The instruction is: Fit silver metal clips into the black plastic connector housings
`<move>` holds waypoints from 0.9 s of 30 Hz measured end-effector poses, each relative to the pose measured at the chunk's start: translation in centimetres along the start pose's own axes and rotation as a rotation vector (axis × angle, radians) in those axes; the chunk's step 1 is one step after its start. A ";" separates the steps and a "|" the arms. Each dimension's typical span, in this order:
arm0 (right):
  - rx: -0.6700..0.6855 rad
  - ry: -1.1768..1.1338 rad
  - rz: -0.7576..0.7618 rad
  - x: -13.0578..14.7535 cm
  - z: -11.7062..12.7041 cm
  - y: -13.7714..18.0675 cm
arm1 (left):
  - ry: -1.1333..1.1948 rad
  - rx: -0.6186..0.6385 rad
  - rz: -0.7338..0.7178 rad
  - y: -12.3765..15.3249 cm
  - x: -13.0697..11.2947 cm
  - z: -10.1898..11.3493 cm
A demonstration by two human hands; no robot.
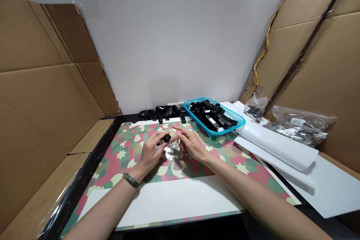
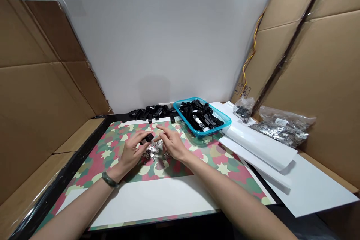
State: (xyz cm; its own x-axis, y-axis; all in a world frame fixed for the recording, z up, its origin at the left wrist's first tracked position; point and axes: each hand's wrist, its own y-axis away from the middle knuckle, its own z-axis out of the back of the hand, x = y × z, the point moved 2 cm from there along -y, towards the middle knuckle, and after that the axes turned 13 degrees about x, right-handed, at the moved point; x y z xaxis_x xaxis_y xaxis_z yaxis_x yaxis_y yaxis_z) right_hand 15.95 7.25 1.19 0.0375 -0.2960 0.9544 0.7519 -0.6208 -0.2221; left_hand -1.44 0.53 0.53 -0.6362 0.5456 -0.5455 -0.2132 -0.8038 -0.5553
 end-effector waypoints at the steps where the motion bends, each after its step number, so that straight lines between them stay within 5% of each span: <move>1: -0.051 0.114 0.017 0.1 0.7 -0.1 | 0.015 -0.018 0.063 0.0 0.2 0.2; 5: -0.139 0.552 -0.038 -0.5 2.6 -0.6 | 0.027 -0.079 0.225 -0.1 0.5 0.9; 12: 0.099 0.972 -0.070 -1.4 1.3 -0.9 | 0.014 -0.071 0.203 -0.1 -0.1 0.8; 22: 0.102 0.982 -0.154 -1.6 0.8 -0.9 | -0.014 -0.127 0.117 -0.3 -0.1 1.1; 27: 0.027 0.576 -0.083 -1.5 1.9 -1.0 | 0.009 -0.137 0.128 -0.3 0.1 0.8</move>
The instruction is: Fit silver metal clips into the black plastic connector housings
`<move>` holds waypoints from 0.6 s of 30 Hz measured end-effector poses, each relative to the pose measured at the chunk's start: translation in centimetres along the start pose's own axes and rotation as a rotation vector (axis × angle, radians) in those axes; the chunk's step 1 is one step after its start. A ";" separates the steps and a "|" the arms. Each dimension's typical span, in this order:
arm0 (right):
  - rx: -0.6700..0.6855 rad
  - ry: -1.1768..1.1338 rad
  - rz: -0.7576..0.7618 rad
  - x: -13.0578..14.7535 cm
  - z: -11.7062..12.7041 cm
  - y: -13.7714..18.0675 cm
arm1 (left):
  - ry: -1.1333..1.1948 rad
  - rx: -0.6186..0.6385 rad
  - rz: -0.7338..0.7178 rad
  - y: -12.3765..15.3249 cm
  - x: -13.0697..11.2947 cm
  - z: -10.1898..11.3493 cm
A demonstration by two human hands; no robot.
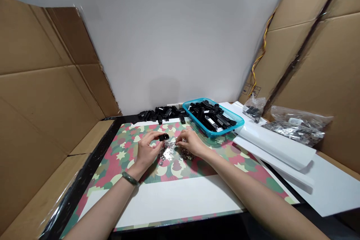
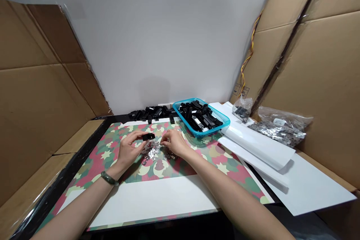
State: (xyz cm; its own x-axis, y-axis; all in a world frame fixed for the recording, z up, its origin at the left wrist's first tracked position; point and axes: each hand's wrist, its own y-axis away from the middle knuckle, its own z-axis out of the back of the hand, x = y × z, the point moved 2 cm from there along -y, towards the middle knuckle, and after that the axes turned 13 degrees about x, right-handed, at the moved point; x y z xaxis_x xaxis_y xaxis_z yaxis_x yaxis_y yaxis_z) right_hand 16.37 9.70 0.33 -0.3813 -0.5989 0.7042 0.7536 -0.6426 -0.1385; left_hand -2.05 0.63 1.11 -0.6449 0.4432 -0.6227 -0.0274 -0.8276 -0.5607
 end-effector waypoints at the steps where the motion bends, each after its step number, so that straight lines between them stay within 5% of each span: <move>1: -0.004 -0.138 0.018 -0.2 0.2 -0.1 | 0.010 -0.009 0.004 0.0 0.0 0.0; 7: -0.062 -0.785 0.024 -0.2 0.6 -0.1 | 0.015 -0.055 -0.006 0.2 -0.2 -0.2; 18: -0.130 -1.111 -0.014 2.3 -2.4 0.5 | -0.013 -0.074 -0.088 0.9 -1.6 -1.5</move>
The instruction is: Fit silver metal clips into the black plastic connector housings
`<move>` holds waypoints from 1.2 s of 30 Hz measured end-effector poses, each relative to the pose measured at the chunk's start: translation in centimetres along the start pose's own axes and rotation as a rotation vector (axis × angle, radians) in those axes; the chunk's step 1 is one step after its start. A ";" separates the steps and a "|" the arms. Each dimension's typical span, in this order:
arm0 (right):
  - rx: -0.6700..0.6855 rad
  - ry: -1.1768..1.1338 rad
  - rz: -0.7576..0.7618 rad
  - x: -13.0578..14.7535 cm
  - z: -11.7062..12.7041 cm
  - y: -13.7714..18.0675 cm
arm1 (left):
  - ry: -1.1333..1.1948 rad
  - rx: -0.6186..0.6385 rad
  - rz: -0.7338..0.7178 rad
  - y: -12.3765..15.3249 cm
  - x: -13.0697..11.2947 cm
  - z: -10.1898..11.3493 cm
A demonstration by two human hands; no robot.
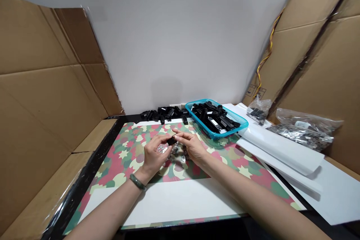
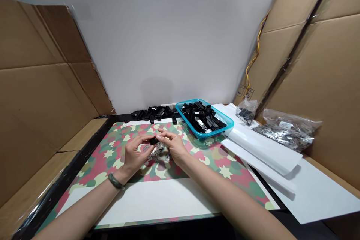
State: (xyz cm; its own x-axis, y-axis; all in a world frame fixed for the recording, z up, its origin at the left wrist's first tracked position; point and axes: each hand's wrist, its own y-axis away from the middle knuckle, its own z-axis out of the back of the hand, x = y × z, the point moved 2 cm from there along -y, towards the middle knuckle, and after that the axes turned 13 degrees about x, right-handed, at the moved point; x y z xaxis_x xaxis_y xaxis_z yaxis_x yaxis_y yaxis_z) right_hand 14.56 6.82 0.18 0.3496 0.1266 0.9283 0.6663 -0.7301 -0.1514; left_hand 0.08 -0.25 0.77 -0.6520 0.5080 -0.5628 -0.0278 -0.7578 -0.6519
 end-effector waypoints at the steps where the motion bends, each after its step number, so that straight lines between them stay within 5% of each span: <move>1: 0.005 -0.005 0.008 -0.2 -0.2 0.0 | 0.014 0.005 0.012 0.1 0.0 -0.2; 10: 0.017 0.115 0.111 -0.7 -0.8 0.4 | 0.187 0.005 0.114 0.3 -0.1 -0.7; 18: 0.044 0.527 0.229 0.9 -0.2 0.5 | 0.178 0.028 0.056 0.3 0.1 -0.6; 26: 0.004 0.459 0.191 1.2 0.4 0.2 | 0.255 0.069 0.068 0.3 0.2 -0.4; 31: 0.154 0.393 0.049 1.5 0.4 0.3 | 0.374 0.085 0.118 0.2 0.1 -0.5; 36: 0.149 0.469 0.101 1.4 0.4 0.2 | 0.487 0.085 0.197 0.1 0.5 -0.8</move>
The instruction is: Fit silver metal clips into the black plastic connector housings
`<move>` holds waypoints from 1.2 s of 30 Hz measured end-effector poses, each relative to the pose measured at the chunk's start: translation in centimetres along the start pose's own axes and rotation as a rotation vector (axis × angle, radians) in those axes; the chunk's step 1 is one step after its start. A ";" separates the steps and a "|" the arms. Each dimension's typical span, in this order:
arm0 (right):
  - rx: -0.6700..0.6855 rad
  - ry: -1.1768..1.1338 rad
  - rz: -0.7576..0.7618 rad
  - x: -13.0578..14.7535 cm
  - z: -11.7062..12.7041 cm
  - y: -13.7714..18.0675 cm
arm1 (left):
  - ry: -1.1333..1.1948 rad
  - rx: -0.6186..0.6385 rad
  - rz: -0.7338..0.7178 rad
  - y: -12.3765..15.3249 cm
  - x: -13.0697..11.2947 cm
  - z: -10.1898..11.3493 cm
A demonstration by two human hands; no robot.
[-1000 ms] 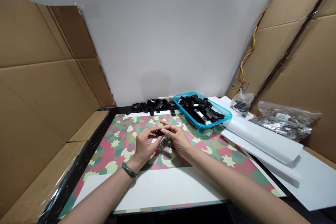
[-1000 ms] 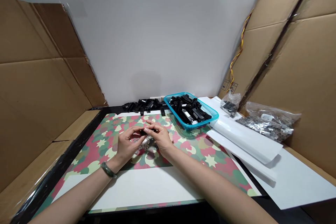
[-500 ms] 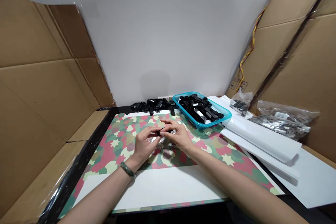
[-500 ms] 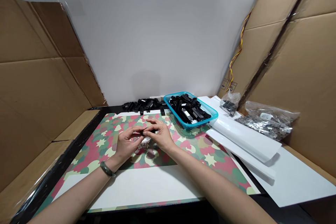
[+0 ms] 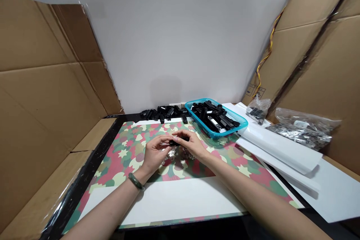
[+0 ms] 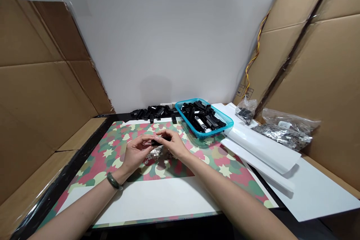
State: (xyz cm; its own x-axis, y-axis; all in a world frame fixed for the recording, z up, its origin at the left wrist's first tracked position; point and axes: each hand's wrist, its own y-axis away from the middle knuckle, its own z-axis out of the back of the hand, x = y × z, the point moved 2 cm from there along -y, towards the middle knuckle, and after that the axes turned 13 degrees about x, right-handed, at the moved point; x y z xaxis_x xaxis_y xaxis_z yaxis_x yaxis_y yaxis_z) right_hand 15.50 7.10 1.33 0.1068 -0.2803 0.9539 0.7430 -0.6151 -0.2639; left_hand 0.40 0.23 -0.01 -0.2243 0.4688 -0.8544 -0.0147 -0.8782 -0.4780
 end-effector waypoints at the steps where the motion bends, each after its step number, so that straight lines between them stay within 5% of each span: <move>1: -0.001 0.022 0.001 0.0 -0.1 0.0 | 0.036 0.000 0.026 -0.1 0.1 0.0; 8: -0.085 0.177 0.114 0.1 -0.2 0.1 | 0.416 0.086 0.290 -0.5 0.2 0.7; 13: -0.096 0.221 0.109 -0.3 -0.1 0.1 | 0.466 0.110 0.416 -0.6 0.3 1.2; 29: -0.082 0.256 0.125 0.5 -0.9 0.6 | 0.316 0.084 0.360 -0.6 0.6 1.4; 36: -0.102 -0.125 -0.073 -1.2 -1.2 0.2 | 0.318 0.140 0.336 -1.0 0.5 1.6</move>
State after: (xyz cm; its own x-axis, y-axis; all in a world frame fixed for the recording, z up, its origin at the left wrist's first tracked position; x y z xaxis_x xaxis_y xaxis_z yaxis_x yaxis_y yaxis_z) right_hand 14.76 6.45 -0.02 0.1412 -0.1424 0.9797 0.6818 -0.7035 -0.2006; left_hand -1.25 1.14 0.39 0.0699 0.1437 -0.9872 -0.1279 -0.9801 -0.1517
